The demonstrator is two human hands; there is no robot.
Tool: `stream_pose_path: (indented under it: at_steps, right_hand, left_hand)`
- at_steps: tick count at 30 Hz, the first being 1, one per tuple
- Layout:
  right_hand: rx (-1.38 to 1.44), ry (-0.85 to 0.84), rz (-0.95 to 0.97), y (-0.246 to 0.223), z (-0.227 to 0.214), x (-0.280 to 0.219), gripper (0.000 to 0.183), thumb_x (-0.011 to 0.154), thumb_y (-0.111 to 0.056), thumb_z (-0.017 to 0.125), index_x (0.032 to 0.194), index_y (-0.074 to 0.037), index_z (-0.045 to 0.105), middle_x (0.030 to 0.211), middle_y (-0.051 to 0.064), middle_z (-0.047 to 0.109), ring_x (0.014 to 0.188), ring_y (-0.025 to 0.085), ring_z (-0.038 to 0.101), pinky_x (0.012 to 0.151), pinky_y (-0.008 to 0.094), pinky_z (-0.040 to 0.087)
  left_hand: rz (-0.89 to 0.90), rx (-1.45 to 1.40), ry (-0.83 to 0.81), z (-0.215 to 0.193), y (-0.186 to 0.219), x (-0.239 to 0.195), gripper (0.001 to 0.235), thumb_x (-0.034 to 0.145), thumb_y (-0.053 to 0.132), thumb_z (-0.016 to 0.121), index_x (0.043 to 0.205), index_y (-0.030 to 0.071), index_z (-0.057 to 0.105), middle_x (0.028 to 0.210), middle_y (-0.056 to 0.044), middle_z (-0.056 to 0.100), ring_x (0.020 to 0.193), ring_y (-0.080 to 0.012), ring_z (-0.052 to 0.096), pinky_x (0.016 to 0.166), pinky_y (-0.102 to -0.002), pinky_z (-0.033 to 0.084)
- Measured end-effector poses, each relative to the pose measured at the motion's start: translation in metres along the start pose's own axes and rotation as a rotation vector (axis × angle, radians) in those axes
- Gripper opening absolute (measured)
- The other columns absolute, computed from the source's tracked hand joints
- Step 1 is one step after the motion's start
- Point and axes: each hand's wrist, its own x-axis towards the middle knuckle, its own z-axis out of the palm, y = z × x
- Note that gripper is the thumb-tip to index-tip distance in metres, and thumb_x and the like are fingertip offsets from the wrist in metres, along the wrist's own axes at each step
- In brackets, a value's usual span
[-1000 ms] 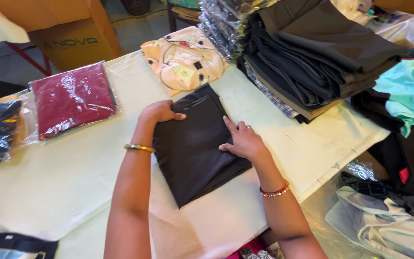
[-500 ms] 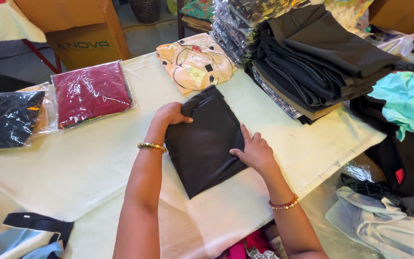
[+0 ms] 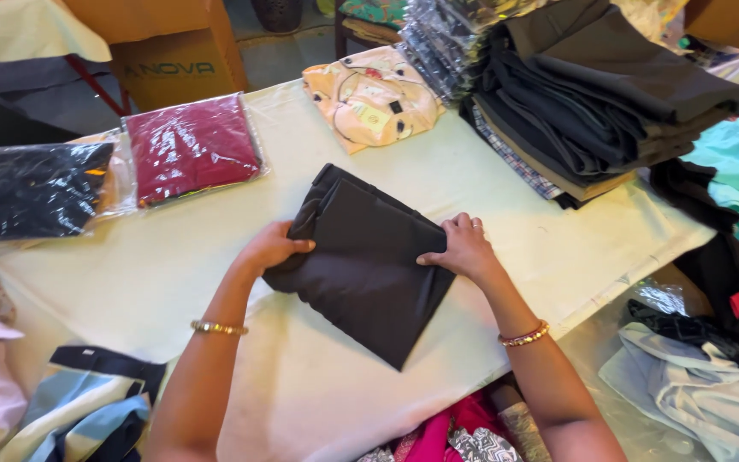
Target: The person folds a pair of black trousers on a table. They align the legs, fold the garment in half lengthwise, and then fold it into a compact rectangle.
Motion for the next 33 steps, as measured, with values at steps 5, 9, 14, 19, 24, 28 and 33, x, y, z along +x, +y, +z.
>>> stream_pose_path:
  at_steps: [5, 9, 14, 19, 24, 28, 33]
  right_hand:
    - [0.127, -0.036, -0.073, -0.012, 0.000, 0.004, 0.088, 0.061, -0.053, 0.092, 0.130, -0.012, 0.055, 0.123, 0.017, 0.060, 0.116, 0.038, 0.059, 0.098, 0.044, 0.049]
    - [0.393, -0.028, -0.078, -0.031, -0.027, 0.013, 0.078, 0.059, -0.036, 0.093, 0.128, -0.023, 0.058, 0.108, 0.015, 0.073, 0.104, 0.035, 0.070, 0.092, 0.043, 0.056]
    - [0.281, 0.181, -0.264, -0.075, -0.086, 0.042, 0.070, 0.062, -0.031, 0.093, 0.125, -0.023, 0.063, 0.106, 0.015, 0.075, 0.103, 0.037, 0.070, 0.089, 0.046, 0.055]
    - [0.167, 0.057, -0.327, -0.083, -0.045, 0.094, 0.073, 0.063, -0.030, 0.093, 0.128, -0.020, 0.063, 0.118, 0.015, 0.071, 0.112, 0.036, 0.066, 0.094, 0.046, 0.053]
    - [0.302, 0.492, -0.569, -0.099, -0.030, 0.030, 0.059, 0.073, -0.014, 0.086, 0.127, -0.009, 0.066, 0.133, 0.015, 0.061, 0.130, 0.037, 0.054, 0.110, 0.047, 0.045]
    - [0.278, 0.338, -0.807, -0.129, 0.010, -0.033, 0.057, 0.079, -0.020, 0.079, 0.133, -0.014, 0.062, 0.148, 0.009, 0.056, 0.149, 0.033, 0.043, 0.123, 0.047, 0.040]
    - [-0.012, 0.036, -0.674, -0.095, 0.031, -0.021, 0.077, 0.092, -0.059, 0.057, 0.158, -0.024, 0.037, 0.168, 0.004, 0.027, 0.156, 0.026, 0.017, 0.122, 0.060, 0.015]
  left_hand:
    - [0.007, -0.299, -0.020, 0.012, -0.025, -0.060, 0.029, 0.087, 0.015, 0.077, 0.112, 0.002, 0.071, 0.092, -0.001, 0.070, 0.083, -0.0107, 0.062, 0.077, -0.030, 0.052]
    - [-0.013, -0.402, 0.132, 0.022, -0.006, -0.112, 0.033, 0.087, 0.012, 0.074, 0.118, 0.003, 0.067, 0.097, -0.004, 0.069, 0.085, -0.0117, 0.062, 0.078, -0.032, 0.053]
    - [0.187, -0.555, 0.335, 0.041, -0.005, -0.125, 0.047, 0.087, 0.011, 0.073, 0.131, 0.004, 0.059, 0.114, -0.005, 0.073, 0.100, -0.0132, 0.067, 0.090, -0.031, 0.054]
    - [0.213, -0.431, 0.490, 0.035, -0.013, -0.123, 0.054, 0.089, 0.013, 0.076, 0.136, 0.001, 0.054, 0.120, -0.012, 0.072, 0.109, -0.0213, 0.068, 0.096, -0.035, 0.053]
    - [0.202, 0.367, 0.827, 0.025, 0.049, -0.173, 0.077, 0.082, 0.013, 0.073, 0.153, 0.004, 0.043, 0.121, -0.025, 0.061, 0.116, -0.0412, 0.056, 0.098, -0.044, 0.046]
    - [0.653, 0.383, 0.692, 0.078, 0.053, -0.153, 0.042, 0.102, 0.018, 0.062, 0.143, 0.017, 0.055, 0.143, -0.009, 0.060, 0.141, -0.0305, 0.053, 0.121, -0.045, 0.043]
    - [0.491, 0.717, 0.452, 0.095, 0.021, -0.116, 0.068, 0.091, 0.054, 0.059, 0.151, 0.024, 0.046, 0.160, -0.009, 0.034, 0.150, -0.0353, 0.020, 0.113, -0.070, 0.013]
